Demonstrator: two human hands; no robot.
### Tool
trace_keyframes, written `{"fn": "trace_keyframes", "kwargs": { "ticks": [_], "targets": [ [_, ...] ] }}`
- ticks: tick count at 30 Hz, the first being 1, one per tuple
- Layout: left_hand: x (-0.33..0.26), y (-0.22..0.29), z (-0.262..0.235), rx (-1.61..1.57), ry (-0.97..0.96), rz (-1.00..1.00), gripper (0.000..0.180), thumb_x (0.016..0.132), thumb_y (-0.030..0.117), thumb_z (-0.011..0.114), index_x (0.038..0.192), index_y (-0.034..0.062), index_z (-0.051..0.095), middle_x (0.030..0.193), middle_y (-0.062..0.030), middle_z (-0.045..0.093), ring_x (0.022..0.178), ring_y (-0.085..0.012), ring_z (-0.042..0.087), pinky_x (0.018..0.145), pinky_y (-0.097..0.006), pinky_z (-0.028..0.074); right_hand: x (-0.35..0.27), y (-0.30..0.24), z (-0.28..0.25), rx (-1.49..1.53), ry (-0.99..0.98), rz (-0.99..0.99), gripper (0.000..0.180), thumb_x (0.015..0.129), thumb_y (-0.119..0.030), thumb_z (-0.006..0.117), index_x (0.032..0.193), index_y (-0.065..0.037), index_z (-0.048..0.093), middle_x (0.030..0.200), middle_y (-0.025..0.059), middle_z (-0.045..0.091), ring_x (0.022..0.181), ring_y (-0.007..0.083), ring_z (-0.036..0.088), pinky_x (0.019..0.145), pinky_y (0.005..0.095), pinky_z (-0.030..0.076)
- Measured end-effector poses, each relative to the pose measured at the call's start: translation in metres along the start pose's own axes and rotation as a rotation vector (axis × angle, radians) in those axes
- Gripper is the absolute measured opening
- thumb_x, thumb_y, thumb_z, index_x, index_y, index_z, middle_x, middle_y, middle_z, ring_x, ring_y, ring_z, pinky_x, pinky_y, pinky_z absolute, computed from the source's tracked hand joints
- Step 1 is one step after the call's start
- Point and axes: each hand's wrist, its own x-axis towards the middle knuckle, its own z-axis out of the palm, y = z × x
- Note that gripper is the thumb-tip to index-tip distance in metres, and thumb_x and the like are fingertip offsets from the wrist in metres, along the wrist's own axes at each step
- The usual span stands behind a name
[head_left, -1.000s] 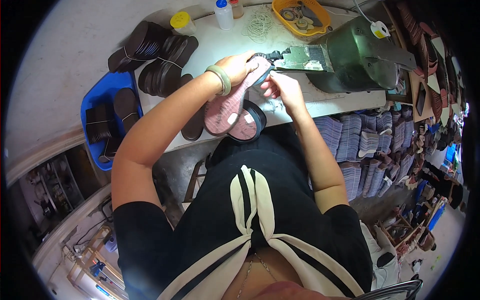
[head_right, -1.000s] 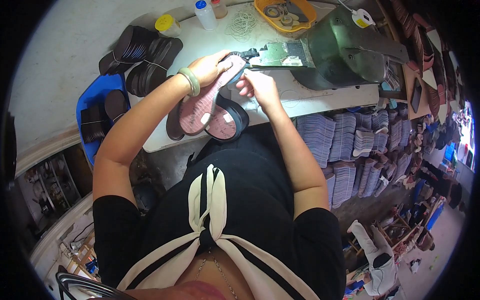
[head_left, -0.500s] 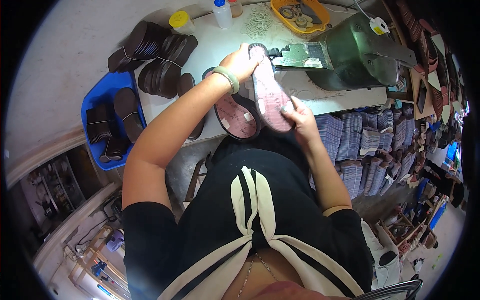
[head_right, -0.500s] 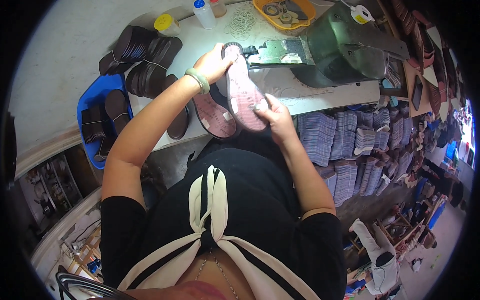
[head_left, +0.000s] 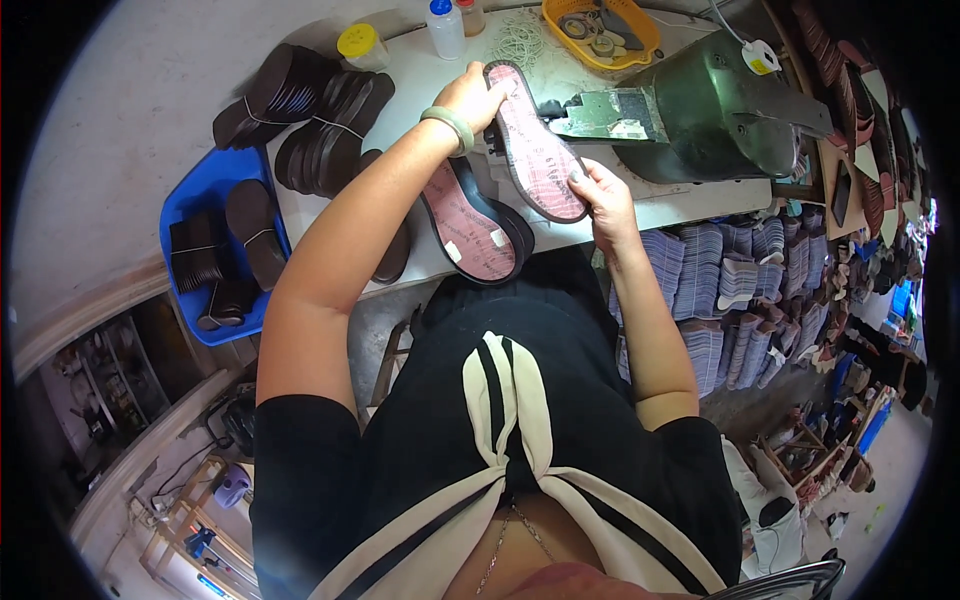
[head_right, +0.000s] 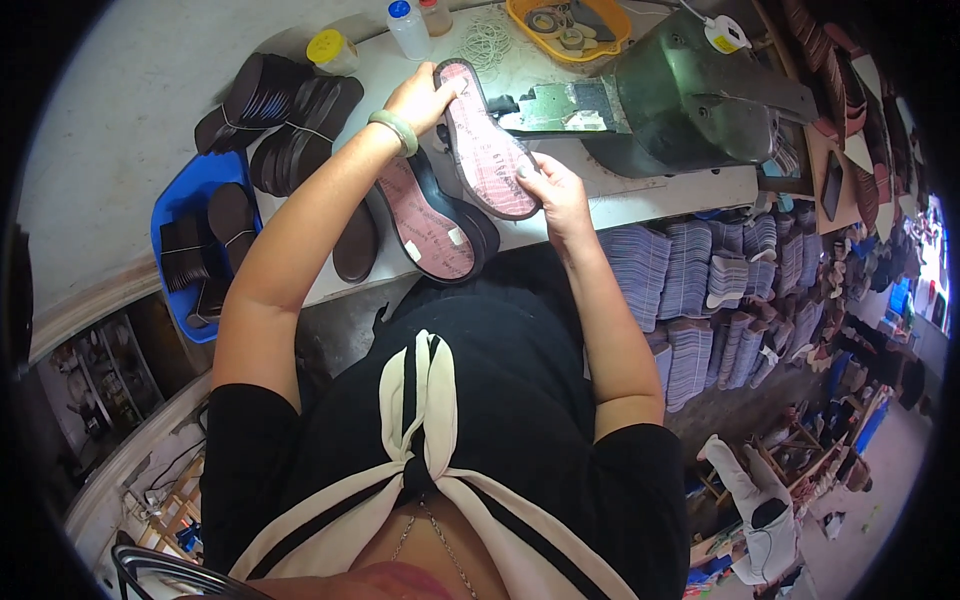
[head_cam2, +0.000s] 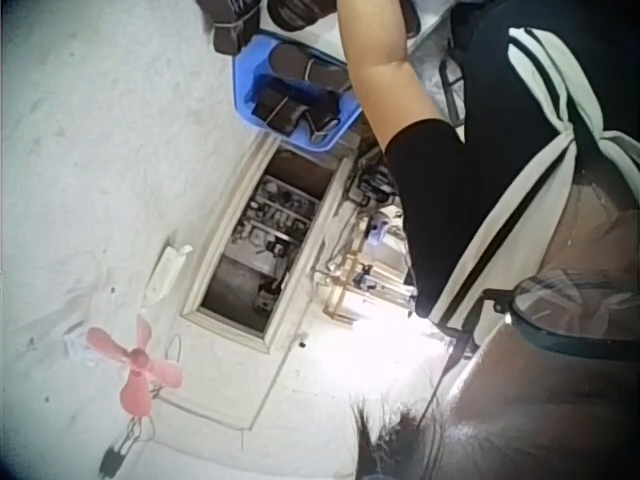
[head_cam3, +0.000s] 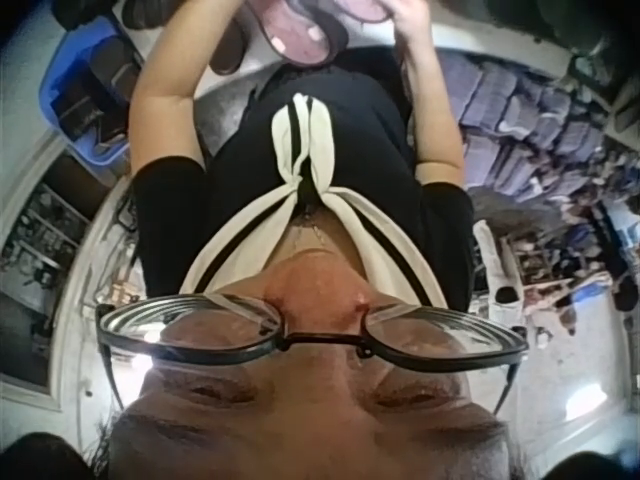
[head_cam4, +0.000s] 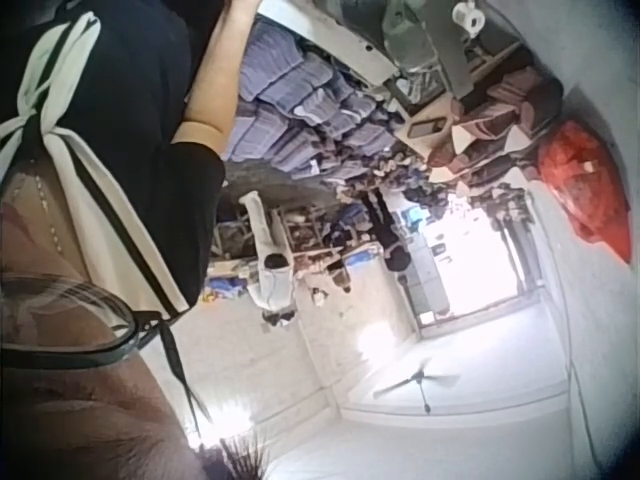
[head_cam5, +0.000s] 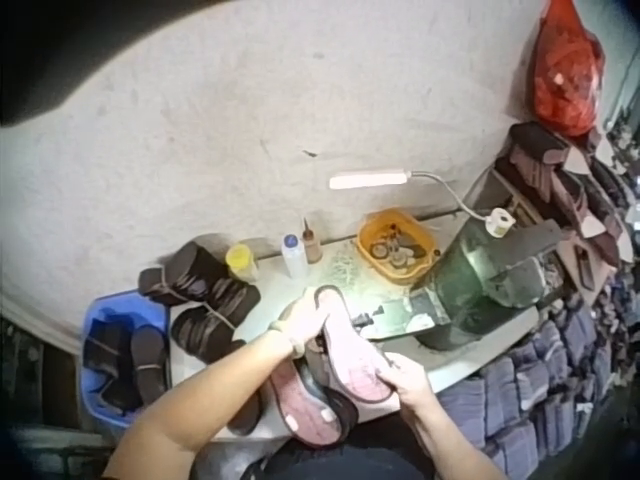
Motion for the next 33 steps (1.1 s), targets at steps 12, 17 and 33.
{"fn": "trace_keyframes", "kwargs": {
  "ticks": [12,17,33],
  "targets": [
    [-0.055,-0.061,0.003,-0.417,0.237,-0.056,0.095,0.074,0.044,0.071,0.142,-0.0004,0.022,0.128,-0.0319,0.044,0.123,-0.0381,0.044,0.102,-0.037,0.035,-0.001,0.039,0.100,-1.069,0.017,-0.580,0.039,0.082,-0.021,0.067,0.114,-0.002,0.056,0.099,0.0155,0.065,0.083,0.0280,0.066,0.076,0.0344,0.052],
    [-0.125,-0.121,-0.034,-1.073,0.135,-0.107,0.041,0.087,0.003,0.055,0.126,-0.0015,0.044,0.111,-0.0071,0.060,0.097,-0.0141,0.057,0.086,-0.027,0.044,-0.020,0.048,0.126,-1.261,-0.558,-0.706,0.059,0.073,-0.037,0.072,0.119,-0.006,0.054,0.130,0.0163,0.048,0.124,0.0317,0.042,0.099,0.0447,0.035],
    [-0.191,-0.062,-0.003,-1.504,-0.416,-0.278,0.033,0.094,0.017,0.052,0.123,0.0034,0.048,0.112,-0.0037,0.058,0.098,-0.0129,0.057,0.088,-0.030,0.045,-0.014,0.019,0.092,-0.786,-0.196,-0.331,0.079,0.069,-0.020,0.079,0.134,0.000,0.039,0.139,0.0171,0.038,0.126,0.0233,0.042,0.100,0.0369,0.038]
  ]
}}
